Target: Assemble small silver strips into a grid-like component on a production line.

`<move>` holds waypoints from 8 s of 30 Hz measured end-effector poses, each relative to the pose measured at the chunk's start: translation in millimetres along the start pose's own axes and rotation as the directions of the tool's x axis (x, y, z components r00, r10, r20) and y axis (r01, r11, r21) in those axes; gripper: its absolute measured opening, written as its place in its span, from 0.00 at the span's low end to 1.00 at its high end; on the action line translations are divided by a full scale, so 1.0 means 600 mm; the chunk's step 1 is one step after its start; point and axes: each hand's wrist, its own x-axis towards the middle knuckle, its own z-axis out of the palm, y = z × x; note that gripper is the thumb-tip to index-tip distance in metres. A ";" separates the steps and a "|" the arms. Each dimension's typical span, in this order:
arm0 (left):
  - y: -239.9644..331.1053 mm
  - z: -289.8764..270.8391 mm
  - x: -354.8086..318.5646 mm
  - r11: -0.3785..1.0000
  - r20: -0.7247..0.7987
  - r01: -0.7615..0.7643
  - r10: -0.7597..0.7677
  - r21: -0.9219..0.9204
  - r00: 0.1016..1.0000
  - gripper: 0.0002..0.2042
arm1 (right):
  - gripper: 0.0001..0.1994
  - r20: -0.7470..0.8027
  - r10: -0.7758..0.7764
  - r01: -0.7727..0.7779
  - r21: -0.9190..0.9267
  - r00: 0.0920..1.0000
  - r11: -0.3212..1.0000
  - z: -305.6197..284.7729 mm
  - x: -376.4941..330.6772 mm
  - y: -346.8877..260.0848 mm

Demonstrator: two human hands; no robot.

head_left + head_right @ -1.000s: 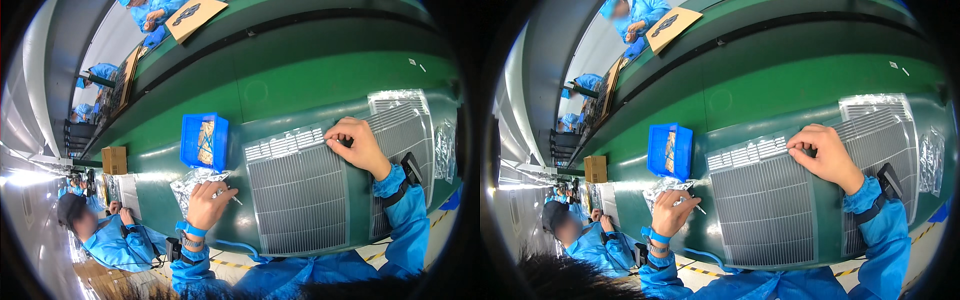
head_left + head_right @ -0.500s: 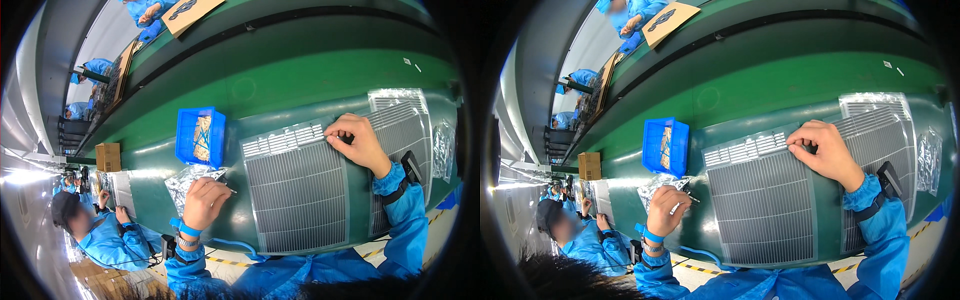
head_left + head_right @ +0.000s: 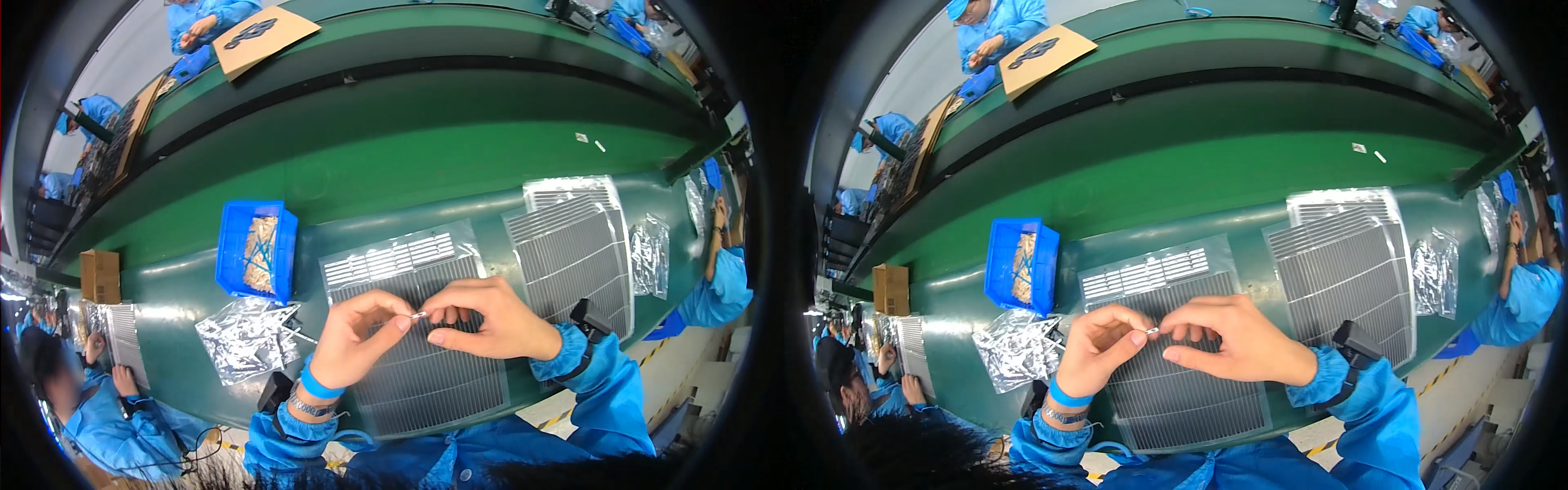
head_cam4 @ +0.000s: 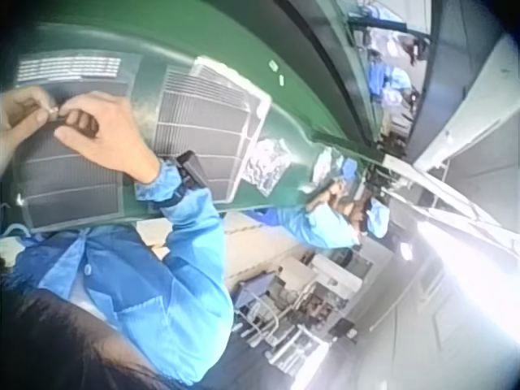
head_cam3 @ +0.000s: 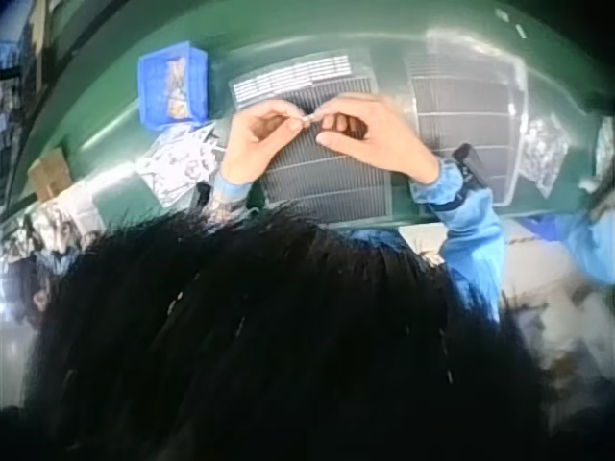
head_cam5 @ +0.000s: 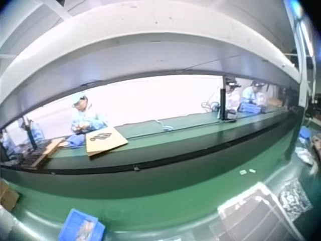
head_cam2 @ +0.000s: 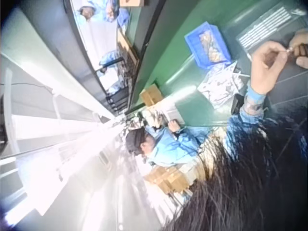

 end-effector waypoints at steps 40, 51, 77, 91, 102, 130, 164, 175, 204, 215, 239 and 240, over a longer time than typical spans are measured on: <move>-0.063 0.035 0.019 0.993 -0.278 -0.086 0.061 -0.080 0.959 0.06 | 0.05 -0.127 -0.103 0.101 -0.026 0.986 0.995 0.024 0.029 0.060; -0.069 0.035 0.025 0.995 -0.291 -0.063 0.037 -0.079 0.956 0.04 | 0.05 -0.109 -0.056 0.064 0.071 0.992 0.995 0.019 0.023 0.068; -0.077 0.025 0.020 0.978 -0.200 -0.066 0.025 -0.196 0.979 0.05 | 0.03 -0.132 -0.029 0.048 0.148 0.991 0.988 0.024 0.022 0.076; -0.089 0.023 0.022 0.956 -0.089 -0.175 0.158 -0.237 0.983 0.04 | 0.03 -0.069 0.010 0.006 0.228 0.998 0.974 0.025 0.023 0.079; -0.074 0.023 0.018 0.903 -0.121 -0.186 0.150 -0.387 0.981 0.05 | 0.05 -0.118 0.152 -0.096 0.383 0.981 0.919 0.032 0.018 0.061; 0.012 -0.014 -0.036 0.979 -0.363 -0.127 0.178 0.159 0.915 0.10 | 0.07 -0.133 0.157 -0.100 0.357 0.979 0.929 -0.017 -0.019 0.019; 0.029 0.012 0.009 0.126 0.248 -0.446 0.685 0.886 0.685 0.14 | 0.06 -0.080 0.173 -0.148 0.255 0.982 0.955 -0.008 -0.016 0.009; 0.031 0.006 0.007 0.035 0.280 -0.400 0.660 0.916 0.697 0.13 | 0.10 -0.049 0.191 -0.182 0.148 0.980 0.972 -0.014 -0.015 0.005; 0.021 0.011 0.022 0.298 0.111 -0.379 0.641 0.876 0.760 0.11 | 0.10 -0.270 -0.281 0.160 -0.395 0.921 0.905 -0.007 -0.007 0.010; 0.003 0.001 0.053 0.369 0.068 -0.350 0.599 0.861 0.798 0.11 | 0.11 -0.247 -0.224 0.126 -0.359 0.943 0.925 -0.023 0.014 0.041; -0.043 -0.018 0.099 0.514 -0.002 -0.247 0.434 0.821 0.901 0.15 | 0.09 -0.224 -0.139 0.033 -0.418 0.965 0.908 -0.082 0.031 0.110; -0.045 -0.018 0.100 0.493 0.008 -0.235 0.419 0.838 0.908 0.14 | 0.09 -0.213 -0.134 0.033 -0.419 0.968 0.908 -0.083 0.030 0.114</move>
